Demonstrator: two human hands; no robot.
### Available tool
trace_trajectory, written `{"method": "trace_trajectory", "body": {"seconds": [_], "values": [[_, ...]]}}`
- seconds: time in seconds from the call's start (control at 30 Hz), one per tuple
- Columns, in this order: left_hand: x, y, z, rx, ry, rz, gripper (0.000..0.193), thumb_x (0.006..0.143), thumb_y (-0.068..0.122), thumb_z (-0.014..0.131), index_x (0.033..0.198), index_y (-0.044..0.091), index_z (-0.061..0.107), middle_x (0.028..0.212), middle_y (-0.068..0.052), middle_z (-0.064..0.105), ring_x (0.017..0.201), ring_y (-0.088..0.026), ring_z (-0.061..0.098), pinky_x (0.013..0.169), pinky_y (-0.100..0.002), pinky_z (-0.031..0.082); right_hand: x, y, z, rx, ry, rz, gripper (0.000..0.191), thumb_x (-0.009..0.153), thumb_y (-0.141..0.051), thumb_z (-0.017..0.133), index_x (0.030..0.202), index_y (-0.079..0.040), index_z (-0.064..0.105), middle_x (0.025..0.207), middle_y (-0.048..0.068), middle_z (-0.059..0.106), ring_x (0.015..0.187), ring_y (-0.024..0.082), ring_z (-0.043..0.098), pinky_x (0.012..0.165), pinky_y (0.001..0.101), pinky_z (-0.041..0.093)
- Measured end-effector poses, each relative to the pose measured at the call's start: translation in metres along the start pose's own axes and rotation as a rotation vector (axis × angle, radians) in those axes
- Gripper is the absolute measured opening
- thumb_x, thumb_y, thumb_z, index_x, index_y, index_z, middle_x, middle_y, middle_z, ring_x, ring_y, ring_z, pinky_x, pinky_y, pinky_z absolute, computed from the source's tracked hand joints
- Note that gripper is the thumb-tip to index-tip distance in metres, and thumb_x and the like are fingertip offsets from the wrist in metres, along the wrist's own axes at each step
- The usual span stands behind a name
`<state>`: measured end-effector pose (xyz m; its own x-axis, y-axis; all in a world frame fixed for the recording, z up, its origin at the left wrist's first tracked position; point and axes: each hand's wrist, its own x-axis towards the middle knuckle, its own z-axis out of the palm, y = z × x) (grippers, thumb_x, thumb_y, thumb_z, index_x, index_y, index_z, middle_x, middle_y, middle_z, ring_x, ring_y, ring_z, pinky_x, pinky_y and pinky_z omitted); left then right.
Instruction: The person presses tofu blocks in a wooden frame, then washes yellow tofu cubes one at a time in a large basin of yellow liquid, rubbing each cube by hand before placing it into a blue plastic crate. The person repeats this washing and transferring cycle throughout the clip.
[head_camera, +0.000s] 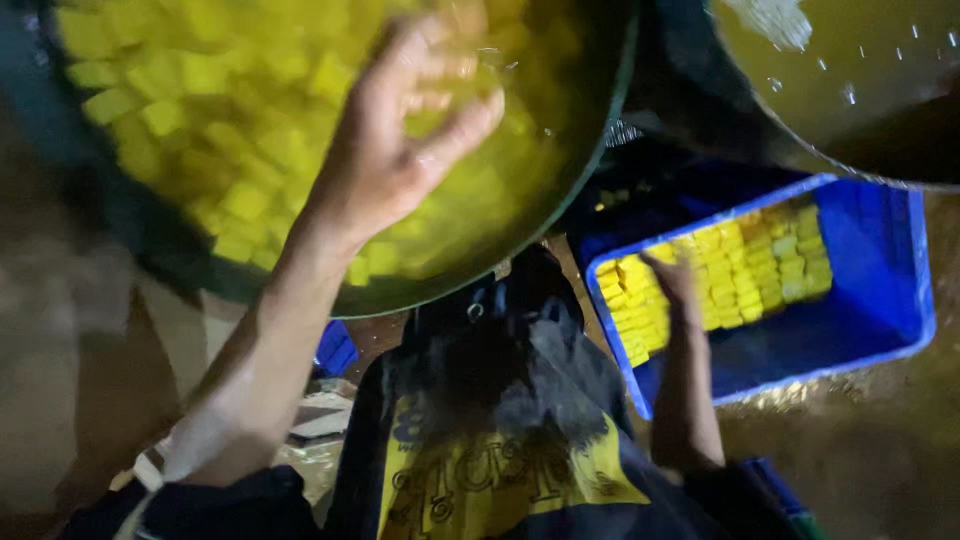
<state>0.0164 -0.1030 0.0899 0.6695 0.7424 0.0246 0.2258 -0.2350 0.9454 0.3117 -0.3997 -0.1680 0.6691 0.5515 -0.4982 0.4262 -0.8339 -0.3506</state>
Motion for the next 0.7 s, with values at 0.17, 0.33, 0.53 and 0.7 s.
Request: {"method": "trace_trajectory", "body": {"seconds": [0.17, 0.33, 0.53, 0.7], "values": [[-0.052, -0.080, 0.016, 0.745, -0.299, -0.101, 0.025, 0.087, 0.008, 0.071, 0.112, 0.006, 0.067, 0.107, -0.012, 0.061, 0.091, -0.026, 0.062, 0.073, -0.040, 0.057, -0.049, -0.120, -0.130, 0.750, 0.221, -0.574, 0.024, 0.103, -0.011, 0.082, 0.120, -0.005, 0.066, 0.100, 0.001, 0.068, 0.091, 0.007, 0.064, 0.081, 0.0221, 0.051], [-0.078, -0.147, 0.041, 1.217, -0.714, -0.381, 0.016, 0.109, 0.011, 0.050, 0.108, 0.005, 0.066, 0.099, -0.015, 0.060, 0.086, -0.025, 0.058, 0.079, -0.038, 0.049, -0.035, -0.296, -0.114, -0.420, 0.159, -1.188, 0.033, 0.095, -0.039, 0.077, 0.108, -0.009, 0.075, 0.103, 0.015, 0.075, 0.084, 0.032, 0.072, 0.075, 0.0431, 0.058], [-0.062, -0.165, 0.015, 0.848, -0.402, -0.286, 0.020, 0.105, 0.013, 0.054, 0.108, -0.004, 0.063, 0.105, -0.024, 0.060, 0.087, -0.030, 0.061, 0.073, -0.038, 0.052, 0.020, -0.339, -0.023, -1.227, 0.108, -1.283, 0.025, 0.095, -0.033, 0.072, 0.101, -0.009, 0.074, 0.099, 0.013, 0.074, 0.085, 0.030, 0.071, 0.075, 0.0414, 0.057], [-0.038, -0.141, -0.028, 0.637, -0.204, -0.298, 0.014, 0.091, 0.001, 0.064, 0.103, 0.000, 0.070, 0.114, -0.025, 0.064, 0.094, -0.034, 0.060, 0.082, -0.043, 0.055, 0.025, -0.368, -0.058, -1.322, 0.072, -1.475, 0.020, 0.095, -0.028, 0.069, 0.095, -0.009, 0.074, 0.095, 0.011, 0.074, 0.086, 0.028, 0.070, 0.074, 0.0400, 0.057]]}}
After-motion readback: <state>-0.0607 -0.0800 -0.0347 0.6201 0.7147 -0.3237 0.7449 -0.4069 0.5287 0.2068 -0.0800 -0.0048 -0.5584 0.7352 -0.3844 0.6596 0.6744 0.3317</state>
